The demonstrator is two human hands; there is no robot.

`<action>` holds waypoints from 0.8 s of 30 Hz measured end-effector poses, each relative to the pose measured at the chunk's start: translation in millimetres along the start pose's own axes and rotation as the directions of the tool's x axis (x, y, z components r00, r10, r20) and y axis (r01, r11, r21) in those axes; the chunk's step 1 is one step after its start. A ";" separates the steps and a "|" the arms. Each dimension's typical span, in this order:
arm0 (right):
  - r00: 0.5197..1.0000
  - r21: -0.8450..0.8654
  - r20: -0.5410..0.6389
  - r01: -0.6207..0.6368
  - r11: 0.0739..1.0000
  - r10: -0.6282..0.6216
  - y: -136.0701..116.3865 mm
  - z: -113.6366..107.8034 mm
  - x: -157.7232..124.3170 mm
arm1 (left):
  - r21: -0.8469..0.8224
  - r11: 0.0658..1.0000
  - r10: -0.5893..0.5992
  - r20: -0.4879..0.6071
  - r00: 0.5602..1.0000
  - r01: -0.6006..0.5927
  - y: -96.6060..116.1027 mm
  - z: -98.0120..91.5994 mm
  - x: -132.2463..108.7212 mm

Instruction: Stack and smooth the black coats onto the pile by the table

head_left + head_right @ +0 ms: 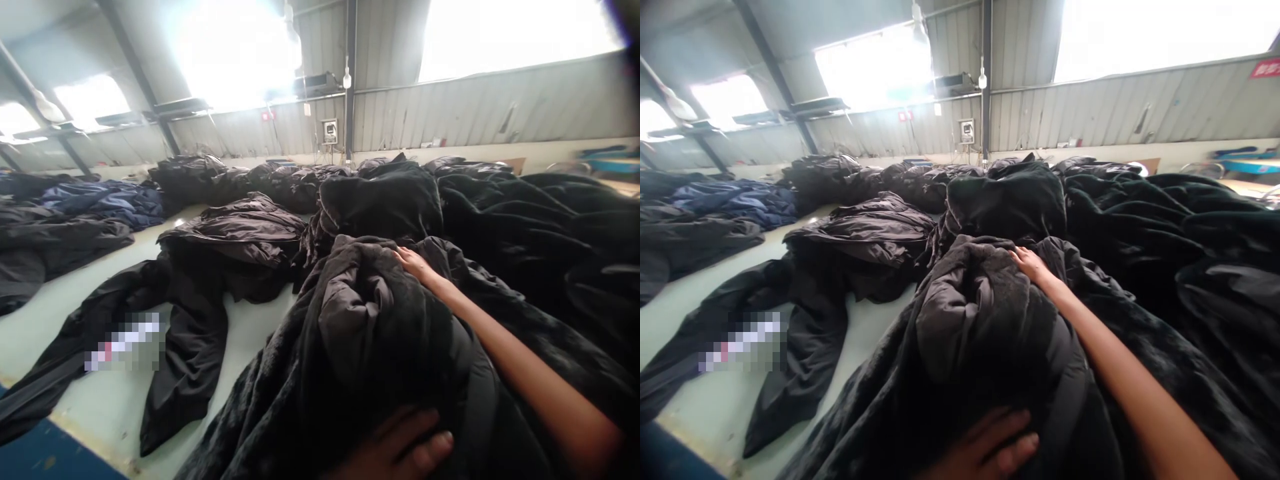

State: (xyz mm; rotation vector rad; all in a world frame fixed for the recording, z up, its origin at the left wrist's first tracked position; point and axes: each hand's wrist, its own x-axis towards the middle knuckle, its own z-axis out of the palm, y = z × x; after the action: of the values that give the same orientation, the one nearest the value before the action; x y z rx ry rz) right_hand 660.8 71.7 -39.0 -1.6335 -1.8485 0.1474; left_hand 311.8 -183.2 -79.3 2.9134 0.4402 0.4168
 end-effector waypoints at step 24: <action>0.994 -0.373 0.031 0.113 0.921 -0.109 -138.6 -168.9 -387.2 | 0.325 0.946 0.098 -0.271 0.958 -0.005 -3.4 -109.2 -117.1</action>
State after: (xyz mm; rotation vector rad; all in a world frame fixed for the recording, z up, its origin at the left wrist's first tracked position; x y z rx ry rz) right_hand 635.7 -369.7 7.5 -1.7699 -2.0653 -0.2655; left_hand 171.0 -203.3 -5.6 3.1953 0.5141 0.8554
